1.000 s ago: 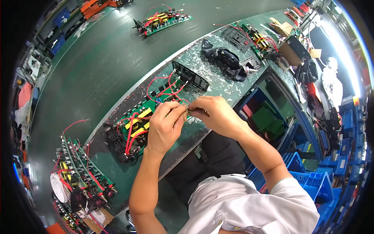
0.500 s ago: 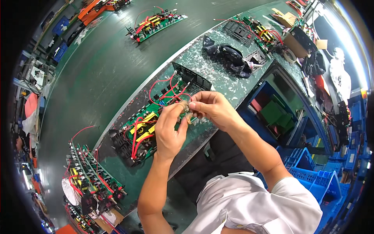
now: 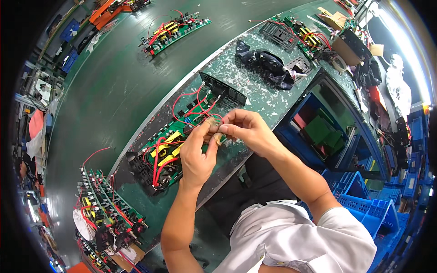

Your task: Assembling electronic components on a circuit board and applying adhesive paste using a brush.

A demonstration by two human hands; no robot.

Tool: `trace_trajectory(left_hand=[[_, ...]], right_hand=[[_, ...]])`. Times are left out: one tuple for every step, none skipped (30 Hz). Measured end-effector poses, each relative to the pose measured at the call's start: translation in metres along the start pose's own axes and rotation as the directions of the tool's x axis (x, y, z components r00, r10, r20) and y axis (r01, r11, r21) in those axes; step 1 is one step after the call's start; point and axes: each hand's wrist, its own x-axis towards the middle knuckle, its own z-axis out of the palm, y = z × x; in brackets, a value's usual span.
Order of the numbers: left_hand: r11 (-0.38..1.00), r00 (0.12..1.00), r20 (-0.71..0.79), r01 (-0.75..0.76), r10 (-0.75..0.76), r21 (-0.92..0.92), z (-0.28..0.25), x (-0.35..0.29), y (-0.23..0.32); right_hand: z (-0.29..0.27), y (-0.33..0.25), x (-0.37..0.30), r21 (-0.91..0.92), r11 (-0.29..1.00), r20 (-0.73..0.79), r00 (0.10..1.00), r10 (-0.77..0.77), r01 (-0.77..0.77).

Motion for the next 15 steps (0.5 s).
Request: trace_trajectory(left_hand=[[0.998,0.999,-0.017,0.047,-0.048,-0.053,0.001,-0.001,-0.003],[0.990,0.995,-0.032,0.095,-0.099,-0.103,0.001,-0.003,-0.005],[0.966,0.985,-0.004,0.169,-0.173,-0.197,-0.001,-0.003,-0.004],[0.966,0.985,-0.004,0.169,-0.174,-0.196,-0.002,-0.004,-0.005],[0.949,0.977,0.008,0.211,-0.215,-0.233,-0.003,-0.003,-0.006],[0.929,0.967,0.022,0.252,-0.255,-0.270,-0.003,-0.001,-0.005],[0.914,0.951,0.087,0.308,-0.296,-0.265,-0.005,-0.001,-0.002],[0.913,0.951,0.086,0.310,-0.297,-0.264,-0.004,-0.002,-0.002],[0.901,0.951,0.056,0.308,-0.305,-0.305,-0.003,-0.004,-0.004],[0.888,0.949,0.027,0.304,-0.314,-0.346,-0.003,-0.005,-0.005],[0.886,0.949,0.030,0.305,-0.315,-0.349,-0.003,-0.004,-0.005],[0.974,0.984,0.047,0.178,-0.173,-0.141,-0.005,-0.003,-0.003],[0.997,0.995,0.093,0.027,-0.033,0.068,-0.007,-0.001,-0.001],[0.997,0.995,0.091,0.029,-0.035,0.066,-0.007,0.002,0.004],[0.957,0.986,0.140,-0.128,0.094,0.261,-0.006,0.007,0.010]], right_hand=[[-0.003,-0.001,0.001,-0.132,0.989,0.020,0.997,-0.069,0.071],[-0.003,-0.002,0.001,-0.258,0.956,0.051,0.990,-0.131,0.140],[-0.003,-0.005,0.001,-0.257,0.956,0.051,0.990,-0.131,0.140],[-0.002,-0.009,0.001,-0.423,0.883,0.073,0.979,-0.189,0.203],[-0.002,-0.013,0.001,-0.575,0.777,0.102,0.964,-0.244,0.258],[-0.004,-0.014,0.001,-0.577,0.776,0.100,0.964,-0.245,0.257],[-0.006,-0.015,0.001,-0.613,0.728,0.135,0.949,-0.285,0.307],[-0.005,-0.015,0.002,-0.643,0.678,0.177,0.931,-0.320,0.355],[-0.004,-0.018,0.001,-0.642,0.679,0.178,0.931,-0.319,0.355],[-0.002,-0.022,-0.001,-0.629,0.721,0.151,0.955,-0.255,0.292],[-0.003,-0.024,-0.003,-0.615,0.756,0.120,0.974,-0.190,0.223],[-0.005,-0.024,-0.003,-0.617,0.756,0.117,0.975,-0.188,0.220],[-0.007,-0.021,-0.002,-0.609,0.776,0.035,0.983,-0.182,0.166],[-0.010,-0.018,0.000,-0.597,0.794,-0.043,0.984,-0.174,0.114],[-0.014,-0.014,0.001,-0.667,0.735,-0.089,0.967,-0.240,0.121]])
